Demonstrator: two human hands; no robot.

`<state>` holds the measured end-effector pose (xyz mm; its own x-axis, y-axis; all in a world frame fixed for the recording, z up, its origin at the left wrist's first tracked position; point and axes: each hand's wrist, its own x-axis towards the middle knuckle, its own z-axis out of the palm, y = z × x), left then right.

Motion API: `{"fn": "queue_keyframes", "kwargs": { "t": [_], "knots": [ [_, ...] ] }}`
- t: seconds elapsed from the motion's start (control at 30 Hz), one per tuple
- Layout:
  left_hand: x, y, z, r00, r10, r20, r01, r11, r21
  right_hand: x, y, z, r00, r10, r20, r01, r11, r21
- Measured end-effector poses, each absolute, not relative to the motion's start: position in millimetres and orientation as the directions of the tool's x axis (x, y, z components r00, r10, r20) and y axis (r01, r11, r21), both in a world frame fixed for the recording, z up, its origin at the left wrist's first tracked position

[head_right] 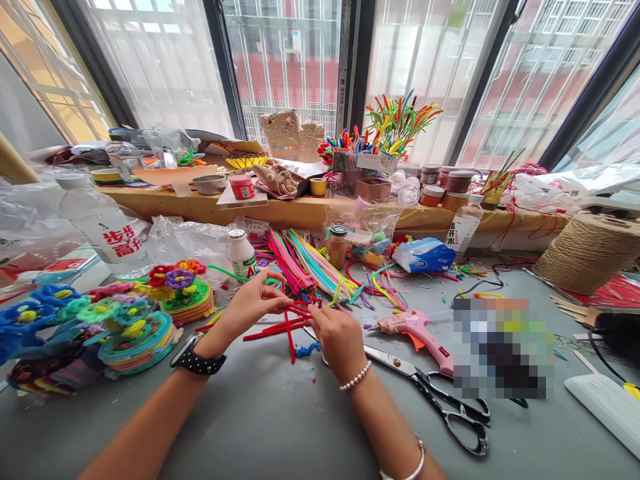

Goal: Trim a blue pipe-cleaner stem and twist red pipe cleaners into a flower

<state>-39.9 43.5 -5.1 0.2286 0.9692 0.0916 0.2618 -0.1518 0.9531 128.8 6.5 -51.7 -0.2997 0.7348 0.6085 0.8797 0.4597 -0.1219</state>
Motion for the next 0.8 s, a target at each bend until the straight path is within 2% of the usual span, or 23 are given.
{"fn": "queue_keyframes", "kwargs": {
  "t": [0.3,0.57,0.7,0.8],
  "knots": [
    [-39.7,44.2,-5.7,0.252,0.966,0.051,0.237,-0.113,0.965,134.0,7.7,-47.1,-0.396,0.728,0.56,0.861,0.506,-0.049],
    [-42.2,44.4,-6.0,0.289,0.957,0.007,0.196,-0.067,0.978,136.4,8.7,-46.4,-0.427,0.723,0.543,0.845,0.532,-0.043],
    [-43.0,42.8,-4.1,0.356,0.932,-0.06,0.297,-0.052,0.953,138.1,8.9,-47.3,-0.446,0.72,0.532,0.85,0.526,0.0],
    [-43.7,41.3,-1.4,0.437,0.898,-0.056,0.421,-0.15,0.895,139.1,9.4,-47.2,-0.449,0.724,0.524,0.854,0.521,0.013]
  ]
}}
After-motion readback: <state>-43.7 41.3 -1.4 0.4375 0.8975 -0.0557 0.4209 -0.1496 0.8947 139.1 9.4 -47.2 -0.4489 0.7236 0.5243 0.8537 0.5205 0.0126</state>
